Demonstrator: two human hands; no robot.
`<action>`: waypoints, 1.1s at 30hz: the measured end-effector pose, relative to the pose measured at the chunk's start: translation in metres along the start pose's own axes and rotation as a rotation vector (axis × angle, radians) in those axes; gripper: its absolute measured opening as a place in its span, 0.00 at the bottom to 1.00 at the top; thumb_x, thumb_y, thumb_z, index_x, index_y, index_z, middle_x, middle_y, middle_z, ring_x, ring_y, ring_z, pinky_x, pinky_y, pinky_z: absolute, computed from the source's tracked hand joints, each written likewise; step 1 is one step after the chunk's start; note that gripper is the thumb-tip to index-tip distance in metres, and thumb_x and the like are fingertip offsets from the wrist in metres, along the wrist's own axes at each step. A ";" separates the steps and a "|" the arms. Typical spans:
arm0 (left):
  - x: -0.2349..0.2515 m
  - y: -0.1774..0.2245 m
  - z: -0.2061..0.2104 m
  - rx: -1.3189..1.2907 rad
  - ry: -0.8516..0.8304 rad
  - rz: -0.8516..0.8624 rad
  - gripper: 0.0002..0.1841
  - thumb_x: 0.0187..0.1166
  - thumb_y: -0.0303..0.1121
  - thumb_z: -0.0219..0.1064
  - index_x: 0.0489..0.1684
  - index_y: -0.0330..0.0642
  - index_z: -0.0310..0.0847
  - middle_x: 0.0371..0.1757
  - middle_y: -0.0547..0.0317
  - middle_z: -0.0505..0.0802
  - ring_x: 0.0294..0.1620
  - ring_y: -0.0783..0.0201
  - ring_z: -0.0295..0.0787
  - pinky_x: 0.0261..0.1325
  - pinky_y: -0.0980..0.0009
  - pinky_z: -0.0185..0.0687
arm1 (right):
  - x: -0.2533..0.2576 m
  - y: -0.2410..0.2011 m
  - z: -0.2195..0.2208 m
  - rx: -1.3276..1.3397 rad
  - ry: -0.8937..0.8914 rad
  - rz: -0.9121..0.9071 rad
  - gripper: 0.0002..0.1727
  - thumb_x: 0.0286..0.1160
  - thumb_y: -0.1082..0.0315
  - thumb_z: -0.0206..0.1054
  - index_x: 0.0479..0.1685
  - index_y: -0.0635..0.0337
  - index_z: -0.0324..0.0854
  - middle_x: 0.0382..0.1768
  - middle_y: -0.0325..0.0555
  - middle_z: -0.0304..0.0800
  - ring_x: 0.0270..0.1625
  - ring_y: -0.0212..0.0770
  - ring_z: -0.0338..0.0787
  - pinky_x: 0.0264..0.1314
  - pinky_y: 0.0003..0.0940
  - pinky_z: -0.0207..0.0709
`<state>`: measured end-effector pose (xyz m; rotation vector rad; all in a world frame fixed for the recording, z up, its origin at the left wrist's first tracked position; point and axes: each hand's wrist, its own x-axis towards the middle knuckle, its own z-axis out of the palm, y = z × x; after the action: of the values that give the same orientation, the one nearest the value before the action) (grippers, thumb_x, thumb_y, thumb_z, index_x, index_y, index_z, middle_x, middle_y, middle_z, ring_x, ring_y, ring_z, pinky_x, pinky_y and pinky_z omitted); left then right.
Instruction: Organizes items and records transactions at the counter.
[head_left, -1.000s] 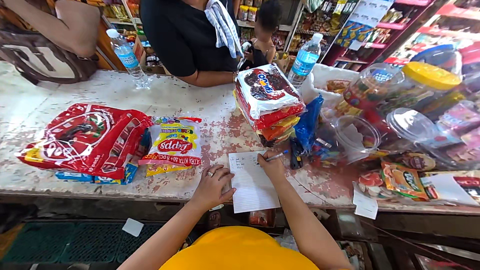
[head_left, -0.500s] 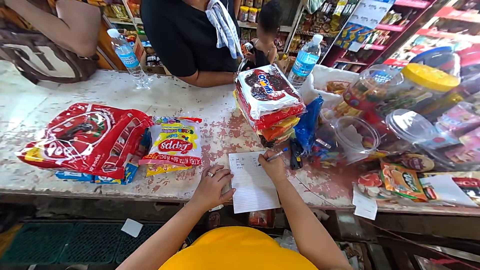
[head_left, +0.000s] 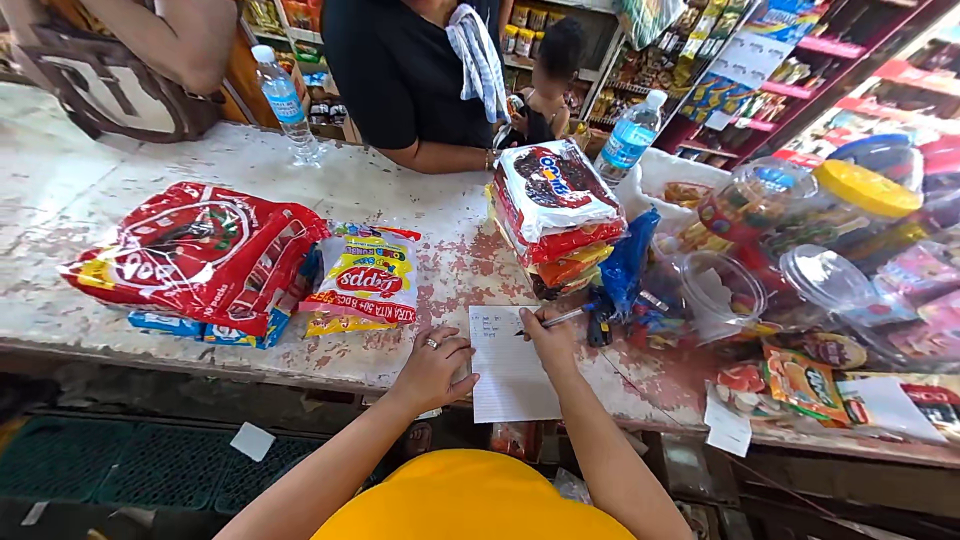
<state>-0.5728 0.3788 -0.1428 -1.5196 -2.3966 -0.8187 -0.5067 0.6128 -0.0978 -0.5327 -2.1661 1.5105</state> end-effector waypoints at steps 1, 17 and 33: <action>0.000 0.000 0.000 -0.005 -0.004 0.002 0.28 0.84 0.58 0.52 0.59 0.49 0.91 0.65 0.58 0.93 0.77 0.46 0.80 0.78 0.38 0.66 | -0.004 -0.003 0.009 0.014 -0.037 -0.009 0.14 0.75 0.69 0.72 0.21 0.63 0.78 0.15 0.34 0.80 0.19 0.26 0.81 0.28 0.24 0.79; 0.001 0.001 -0.002 -0.003 -0.020 -0.006 0.28 0.83 0.60 0.53 0.60 0.50 0.90 0.66 0.57 0.92 0.78 0.45 0.79 0.77 0.37 0.66 | -0.003 0.000 0.055 -0.088 -0.150 -0.068 0.15 0.73 0.70 0.73 0.19 0.62 0.79 0.15 0.35 0.81 0.20 0.23 0.80 0.29 0.21 0.77; 0.005 0.003 -0.006 0.002 -0.148 -0.034 0.33 0.83 0.64 0.50 0.72 0.53 0.84 0.78 0.60 0.85 0.85 0.45 0.71 0.80 0.33 0.58 | -0.003 0.004 0.056 -0.160 -0.150 -0.079 0.15 0.70 0.70 0.70 0.15 0.59 0.77 0.13 0.32 0.76 0.19 0.22 0.76 0.28 0.22 0.71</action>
<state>-0.5728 0.3807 -0.1349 -1.5954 -2.5324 -0.7342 -0.5353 0.5693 -0.1195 -0.3901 -2.4080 1.3830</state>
